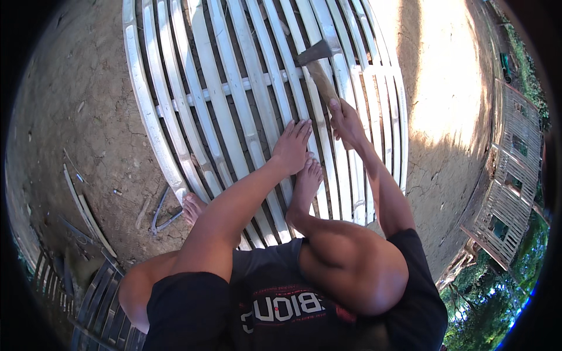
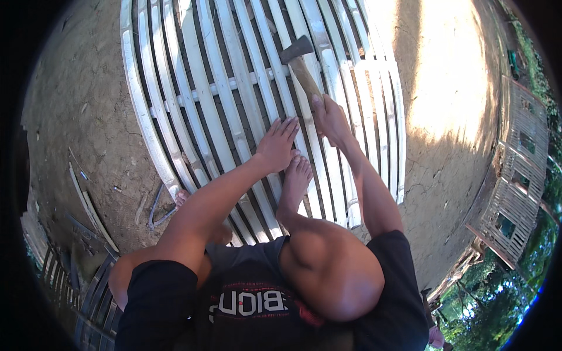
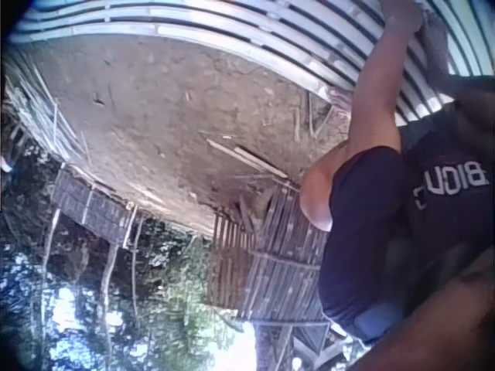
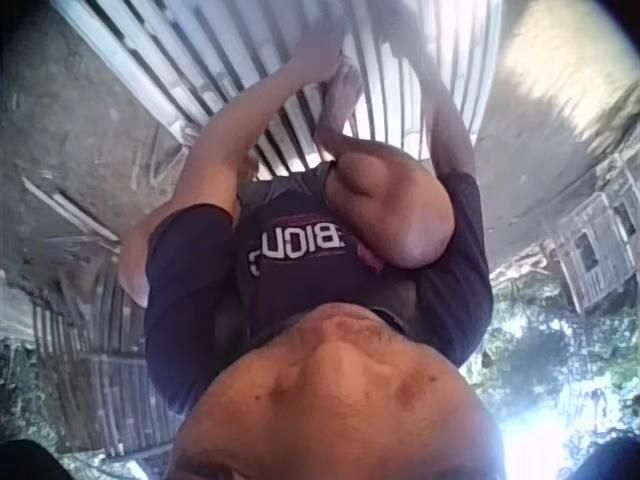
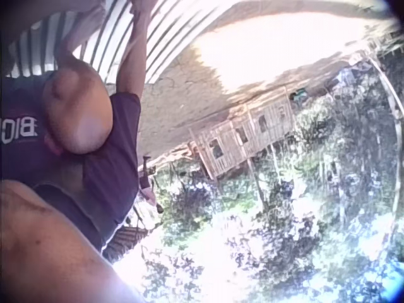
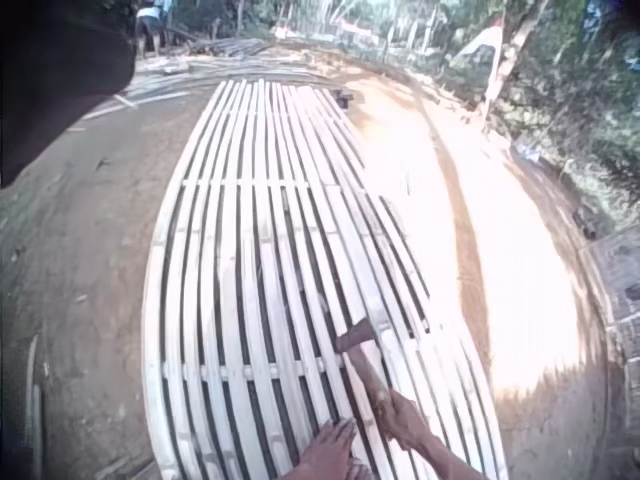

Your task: The person secures thin strips of bamboo to a curved frame with a hammer. They sit on the ground to align the strips and hammer nails into place.

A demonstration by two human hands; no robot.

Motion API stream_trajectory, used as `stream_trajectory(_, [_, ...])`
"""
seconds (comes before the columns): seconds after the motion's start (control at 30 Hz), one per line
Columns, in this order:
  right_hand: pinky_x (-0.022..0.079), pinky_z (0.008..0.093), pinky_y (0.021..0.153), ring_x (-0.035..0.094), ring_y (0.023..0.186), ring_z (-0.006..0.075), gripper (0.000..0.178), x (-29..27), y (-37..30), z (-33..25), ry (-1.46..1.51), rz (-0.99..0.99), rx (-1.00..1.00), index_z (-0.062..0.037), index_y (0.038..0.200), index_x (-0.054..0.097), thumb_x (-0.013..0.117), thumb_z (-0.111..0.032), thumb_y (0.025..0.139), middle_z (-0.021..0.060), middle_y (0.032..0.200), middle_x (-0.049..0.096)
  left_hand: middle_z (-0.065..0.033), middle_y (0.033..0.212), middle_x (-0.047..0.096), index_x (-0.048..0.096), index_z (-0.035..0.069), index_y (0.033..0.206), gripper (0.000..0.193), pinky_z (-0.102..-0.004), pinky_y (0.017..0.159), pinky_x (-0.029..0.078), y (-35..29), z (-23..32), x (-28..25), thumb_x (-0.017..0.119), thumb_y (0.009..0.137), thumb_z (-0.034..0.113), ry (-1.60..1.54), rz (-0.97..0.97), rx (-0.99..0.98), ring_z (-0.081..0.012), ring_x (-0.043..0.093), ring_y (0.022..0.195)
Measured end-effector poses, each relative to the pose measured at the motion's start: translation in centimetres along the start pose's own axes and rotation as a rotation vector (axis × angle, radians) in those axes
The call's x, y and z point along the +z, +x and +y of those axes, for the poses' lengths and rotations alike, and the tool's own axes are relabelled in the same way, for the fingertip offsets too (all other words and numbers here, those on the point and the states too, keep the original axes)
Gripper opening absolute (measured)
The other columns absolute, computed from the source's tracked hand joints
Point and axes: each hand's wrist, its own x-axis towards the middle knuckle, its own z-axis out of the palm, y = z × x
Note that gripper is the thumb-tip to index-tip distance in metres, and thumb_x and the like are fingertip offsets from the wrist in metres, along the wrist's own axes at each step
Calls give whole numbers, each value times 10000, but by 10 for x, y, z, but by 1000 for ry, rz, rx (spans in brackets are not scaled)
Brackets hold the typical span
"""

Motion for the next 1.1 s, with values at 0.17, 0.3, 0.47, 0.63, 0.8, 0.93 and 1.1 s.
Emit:
stream_trajectory(0.17, [429, 286, 385, 488, 410, 120, 507, 3, 9, 26, 206, 65, 3, -33, 924, 530, 397, -503, 1061, 26, 581, 496, -158, 1652, 179, 283, -19, 1540, 732, -465, 1257, 69, 5, 12, 0, 416, 1008, 467, -22, -12, 16, -277, 141, 1538])
stream_trajectory(0.3, [412, 266, 379, 470, 407, 103, 471, -14, 2, 15, 89, -230, 101, -65, 878, 488, 418, -494, 1060, 5, 569, 472, -161, 1649, 187, 294, -22, 1535, 738, -467, 1257, 76, -1, 7, 2, 435, 999, 465, -8, -15, 0, -280, 151, 1535])
stream_trajectory(0.47, [388, 262, 362, 455, 410, 97, 466, 20, 0, 39, 323, 116, -57, -68, 894, 469, 442, -506, 1049, -3, 566, 470, -161, 1649, 183, 292, -24, 1534, 740, -463, 1257, 80, 3, 14, -2, 451, 991, 452, -56, -15, 14, -278, 147, 1535])
stream_trajectory(0.63, [469, 356, 451, 572, 485, 191, 477, 5, 1, 35, 202, -48, 85, -19, 928, 562, 467, -472, 1048, 84, 595, 551, -161, 1648, 188, 295, -26, 1532, 748, -464, 1258, 86, 1, 5, -3, 470, 976, 442, -25, -2, -18, -278, 156, 1533])
stream_trajectory(0.8, [444, 430, 503, 555, 497, 296, 476, 29, 6, 61, -384, 225, -319, -15, 886, 525, 467, -458, 1052, 167, 612, 571, -160, 1647, 192, 295, -27, 1531, 745, -465, 1258, 87, 4, 12, -6, 476, 970, 428, -64, -20, 1, -280, 158, 1533])
stream_trajectory(0.93, [459, 572, 660, 613, 744, 528, 431, 15, -7, 19, -284, 46, -99, -24, 977, 539, 467, -443, 1043, 299, 697, 613, -159, 1648, 191, 292, -24, 1534, 750, -465, 1257, 86, -5, 8, -2, 474, 968, 433, -61, -23, -20, -278, 151, 1535])
stream_trajectory(1.1, [468, 582, 653, 626, 744, 525, 400, 22, -10, 34, -365, 141, -152, -29, 994, 508, 470, -425, 1042, 313, 700, 621, -157, 1649, 187, 286, -17, 1539, 756, -460, 1258, 77, 0, 11, -6, 473, 967, 442, -31, -38, -9, -268, 146, 1538])
